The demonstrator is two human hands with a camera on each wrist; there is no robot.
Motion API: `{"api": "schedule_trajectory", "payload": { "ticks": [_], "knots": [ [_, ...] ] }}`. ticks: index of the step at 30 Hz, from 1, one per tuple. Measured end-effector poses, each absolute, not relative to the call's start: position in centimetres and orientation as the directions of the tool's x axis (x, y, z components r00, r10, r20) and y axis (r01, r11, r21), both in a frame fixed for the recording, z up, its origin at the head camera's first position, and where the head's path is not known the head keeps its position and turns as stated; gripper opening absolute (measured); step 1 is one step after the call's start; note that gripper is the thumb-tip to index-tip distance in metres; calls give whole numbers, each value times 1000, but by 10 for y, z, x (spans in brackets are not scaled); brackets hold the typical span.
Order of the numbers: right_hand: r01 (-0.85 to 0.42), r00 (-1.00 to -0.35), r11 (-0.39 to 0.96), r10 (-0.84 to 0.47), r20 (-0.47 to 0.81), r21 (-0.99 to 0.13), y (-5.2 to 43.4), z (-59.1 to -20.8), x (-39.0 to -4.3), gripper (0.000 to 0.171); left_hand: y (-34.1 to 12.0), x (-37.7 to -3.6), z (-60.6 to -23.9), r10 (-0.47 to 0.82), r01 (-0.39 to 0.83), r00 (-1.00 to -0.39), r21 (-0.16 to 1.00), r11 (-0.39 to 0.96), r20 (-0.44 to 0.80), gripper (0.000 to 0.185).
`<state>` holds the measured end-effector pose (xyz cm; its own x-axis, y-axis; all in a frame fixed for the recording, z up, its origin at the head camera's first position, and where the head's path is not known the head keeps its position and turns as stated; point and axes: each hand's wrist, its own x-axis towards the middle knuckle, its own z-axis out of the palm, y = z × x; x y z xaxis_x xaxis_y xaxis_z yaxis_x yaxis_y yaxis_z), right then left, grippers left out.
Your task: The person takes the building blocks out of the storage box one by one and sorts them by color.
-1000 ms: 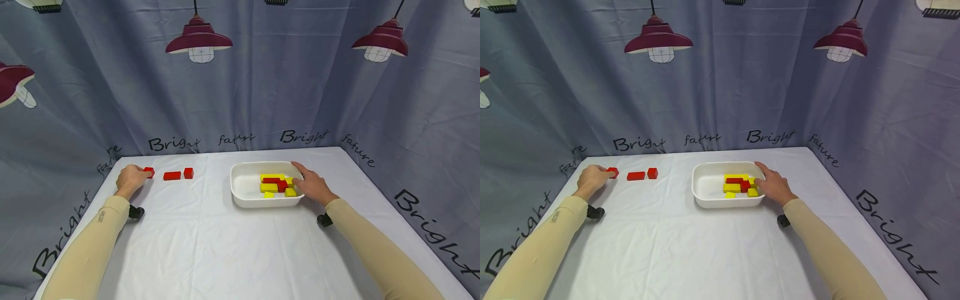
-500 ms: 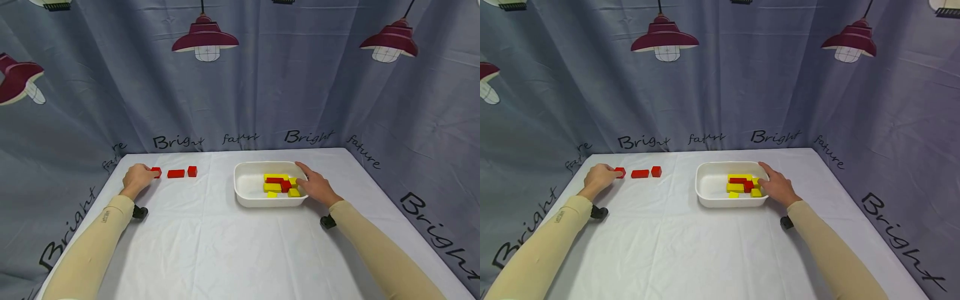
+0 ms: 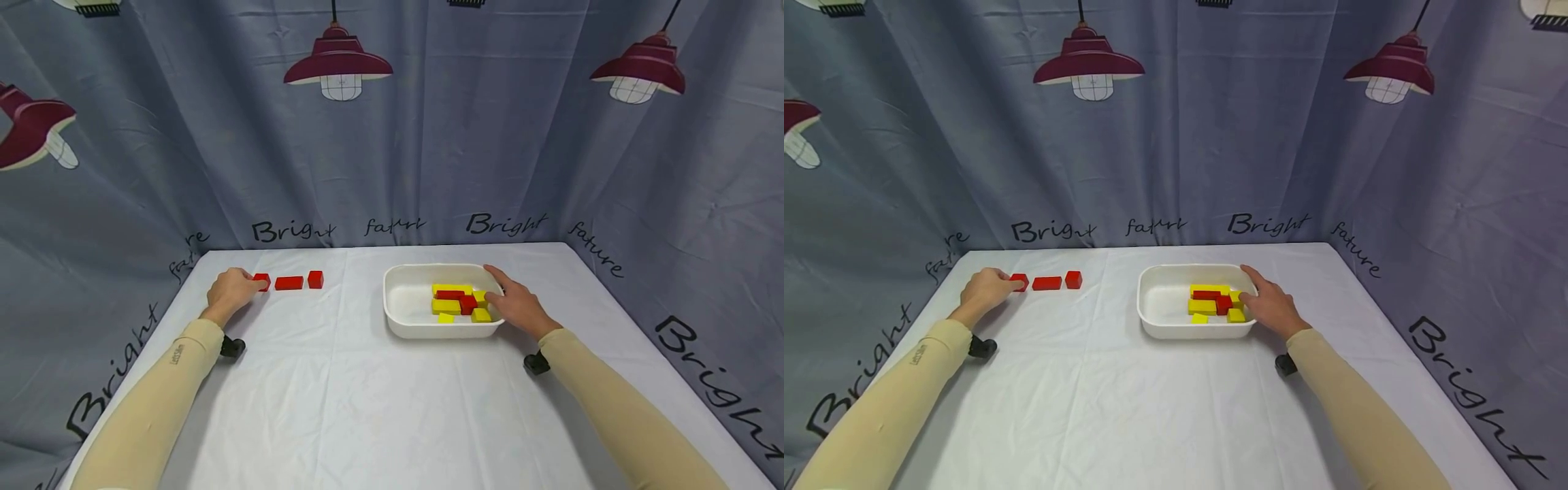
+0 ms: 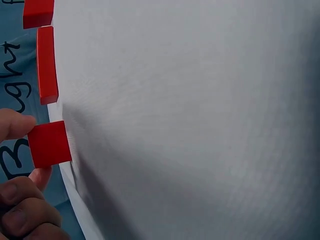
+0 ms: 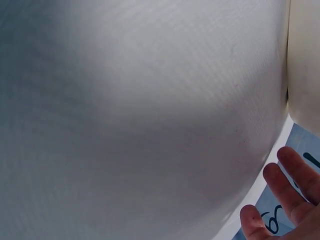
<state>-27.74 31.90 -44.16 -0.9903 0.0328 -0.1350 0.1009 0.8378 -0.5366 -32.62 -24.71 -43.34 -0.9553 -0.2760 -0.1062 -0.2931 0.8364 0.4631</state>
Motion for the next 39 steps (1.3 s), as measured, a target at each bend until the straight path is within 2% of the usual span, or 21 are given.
{"api": "schedule_trajectory", "payload": {
  "ticks": [11, 21, 30, 39],
  "knots": [
    [86, -992, 829, 18, -127, -552, 324, -446, -279, 70, -253, -325, -432, -234, -263, -965, 460, 848, -118, 60],
    [85, -992, 825, 15, -128, -559, 325, -445, -279, 71, -250, -323, -427, -266, -261, -962, 472, 842, -56, 52],
    [90, -990, 808, 10, -139, -582, 325, -445, -280, 71, -237, -323, -421, -300, -231, -953, 516, 825, 52, 45],
    [91, -990, 802, 8, -142, -590, 324, -444, -278, 71, -212, -324, -405, -250, -185, -967, 549, 815, 44, 40]
  ]
}}
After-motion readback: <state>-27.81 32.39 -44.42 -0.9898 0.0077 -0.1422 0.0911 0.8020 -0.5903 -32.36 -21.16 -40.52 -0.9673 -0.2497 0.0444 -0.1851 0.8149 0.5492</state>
